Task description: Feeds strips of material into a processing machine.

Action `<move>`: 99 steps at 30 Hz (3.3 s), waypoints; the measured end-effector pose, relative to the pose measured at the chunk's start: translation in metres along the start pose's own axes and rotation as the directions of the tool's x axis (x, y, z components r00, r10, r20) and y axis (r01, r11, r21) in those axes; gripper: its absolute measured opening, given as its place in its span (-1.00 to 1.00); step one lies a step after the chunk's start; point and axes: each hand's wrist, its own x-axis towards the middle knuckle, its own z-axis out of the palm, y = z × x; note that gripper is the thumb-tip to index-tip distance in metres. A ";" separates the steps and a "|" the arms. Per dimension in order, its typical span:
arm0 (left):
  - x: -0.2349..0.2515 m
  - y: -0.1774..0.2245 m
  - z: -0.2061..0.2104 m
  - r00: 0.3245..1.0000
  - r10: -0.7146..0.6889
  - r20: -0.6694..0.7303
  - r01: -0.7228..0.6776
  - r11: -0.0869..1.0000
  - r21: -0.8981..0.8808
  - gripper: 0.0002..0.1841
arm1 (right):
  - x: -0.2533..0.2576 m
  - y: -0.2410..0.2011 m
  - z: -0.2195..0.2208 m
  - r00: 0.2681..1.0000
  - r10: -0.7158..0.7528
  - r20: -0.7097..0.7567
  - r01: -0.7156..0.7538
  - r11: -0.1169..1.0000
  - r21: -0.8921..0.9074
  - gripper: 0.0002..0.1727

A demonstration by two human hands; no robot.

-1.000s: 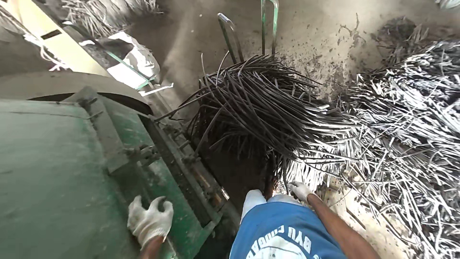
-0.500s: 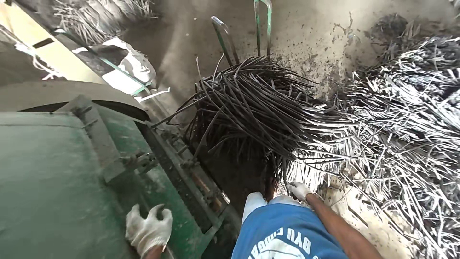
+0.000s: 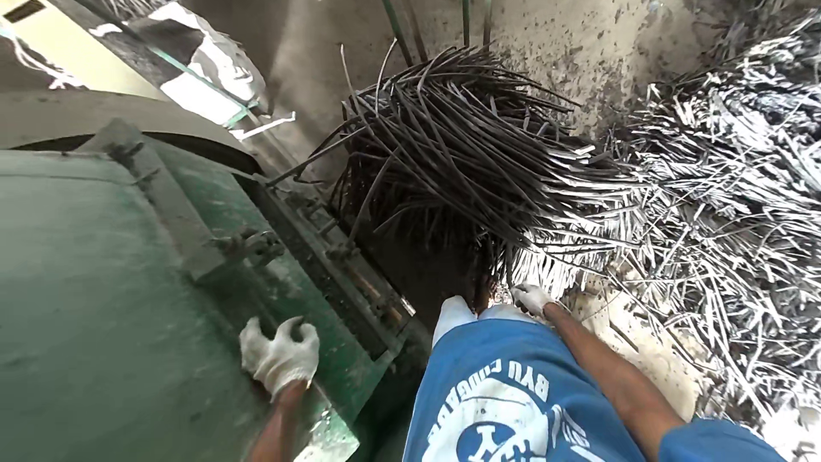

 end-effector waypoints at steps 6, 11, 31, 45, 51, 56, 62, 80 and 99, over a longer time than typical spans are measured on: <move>0.004 0.001 0.000 1.000 0.021 -0.021 -0.021 1.000 0.000 -0.62 | -0.012 -0.025 -0.005 0.989 0.098 -0.110 -0.056 0.943 0.329 -0.44; 0.001 0.003 0.000 0.999 0.022 -0.035 -0.022 1.000 -0.009 -0.60 | -0.006 -0.028 0.002 0.972 0.160 -0.172 -0.064 0.885 0.461 -0.41; 0.011 -0.040 0.078 0.979 0.090 -0.180 -0.057 0.982 0.181 -0.50 | -0.001 -0.026 0.063 0.955 0.223 -0.196 -0.059 0.790 0.611 -0.42; -0.006 0.148 0.035 0.852 0.077 0.518 0.286 0.759 -0.584 -0.16 | 0.006 -0.004 0.053 0.959 0.241 -0.153 -0.129 0.845 0.519 -0.36; -0.052 0.258 0.084 0.486 0.252 0.837 0.520 0.687 -0.508 -0.11 | 0.048 -0.063 -0.010 0.984 0.145 -0.108 -0.081 0.887 0.455 -0.38; -0.052 0.320 0.109 0.351 0.295 0.889 0.489 0.752 -0.442 -0.11 | 0.096 -0.167 -0.118 0.965 -0.101 -0.243 0.182 0.924 0.337 -0.39; -0.001 0.377 0.152 0.356 0.191 0.915 0.612 0.692 -0.383 -0.01 | 0.176 -0.303 -0.264 0.838 -0.291 -0.462 0.298 0.953 -0.059 -0.35; 0.112 0.515 0.287 0.395 0.070 0.916 0.901 0.163 -0.401 0.16 | 0.343 -0.357 -0.350 0.851 -0.170 -0.496 -0.031 0.928 -0.371 0.12; 0.111 0.530 0.271 0.397 0.030 0.917 0.877 0.281 -0.389 0.30 | 0.233 -0.265 -0.190 0.986 -0.046 -0.160 -0.065 0.780 -0.622 0.25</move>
